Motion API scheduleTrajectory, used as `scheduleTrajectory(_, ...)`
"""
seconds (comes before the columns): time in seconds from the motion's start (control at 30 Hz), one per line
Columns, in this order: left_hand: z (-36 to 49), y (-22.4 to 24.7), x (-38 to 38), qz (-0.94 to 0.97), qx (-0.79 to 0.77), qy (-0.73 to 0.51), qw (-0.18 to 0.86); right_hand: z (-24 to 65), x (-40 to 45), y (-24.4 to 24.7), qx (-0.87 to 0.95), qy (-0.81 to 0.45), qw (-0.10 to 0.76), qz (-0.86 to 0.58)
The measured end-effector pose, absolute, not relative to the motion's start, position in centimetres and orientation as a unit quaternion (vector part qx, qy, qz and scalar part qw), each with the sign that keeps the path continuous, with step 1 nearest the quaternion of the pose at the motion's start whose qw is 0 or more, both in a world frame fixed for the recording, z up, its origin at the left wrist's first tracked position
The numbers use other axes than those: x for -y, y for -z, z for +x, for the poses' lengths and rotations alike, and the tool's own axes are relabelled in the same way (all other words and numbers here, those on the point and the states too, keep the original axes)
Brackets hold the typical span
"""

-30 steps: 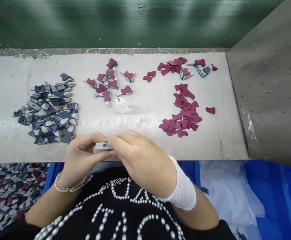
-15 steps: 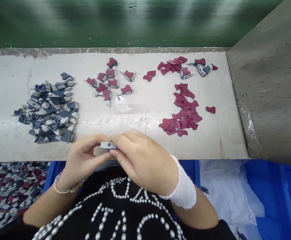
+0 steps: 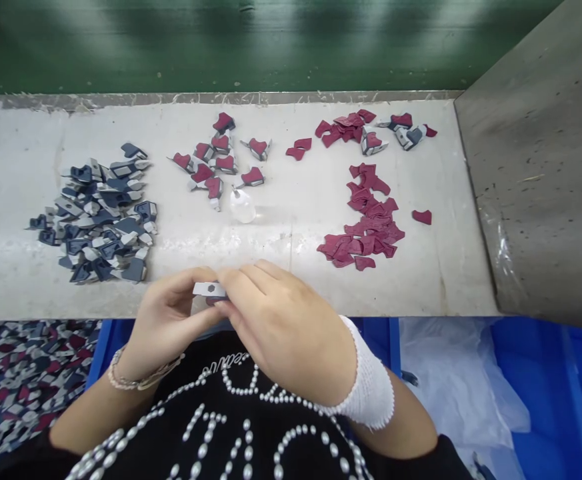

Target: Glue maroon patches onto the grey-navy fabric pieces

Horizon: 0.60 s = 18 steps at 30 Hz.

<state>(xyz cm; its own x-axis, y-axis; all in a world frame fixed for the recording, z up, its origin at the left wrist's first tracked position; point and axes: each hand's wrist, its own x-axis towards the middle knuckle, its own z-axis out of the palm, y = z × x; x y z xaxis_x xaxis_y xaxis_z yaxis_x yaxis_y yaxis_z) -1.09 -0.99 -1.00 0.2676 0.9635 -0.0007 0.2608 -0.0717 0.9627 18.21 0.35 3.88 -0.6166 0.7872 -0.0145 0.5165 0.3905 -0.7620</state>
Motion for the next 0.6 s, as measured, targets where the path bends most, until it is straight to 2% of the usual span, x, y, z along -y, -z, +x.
scheduleTrajectory(0.13, -1.3, 0.8, 1.1, 0.644, -0.465, -0.375, 0.478, 18.2, -0.2, -4.0, 0.815, -0.380, 0.188, -0.396)
scheduleTrajectory(0.3, -1.1, 0.8, 1.1, 0.596, -0.463, -0.392, 0.526, 17.9, -0.2, -3.9, 0.801, -0.389, 0.197, -0.411)
scheduleTrajectory(0.5, -1.2, 1.9, 0.7, 0.378, -0.383, -0.393, 0.745, 19.3, -1.3, -3.6, 0.733, -0.553, 0.193, -0.347)
scheduleTrajectory(0.6, -1.7, 2.0, 0.7, 0.318, -0.351, -0.391, 0.789, 20.4, -1.7, -2.8, 0.692, -0.585, 0.196, -0.375)
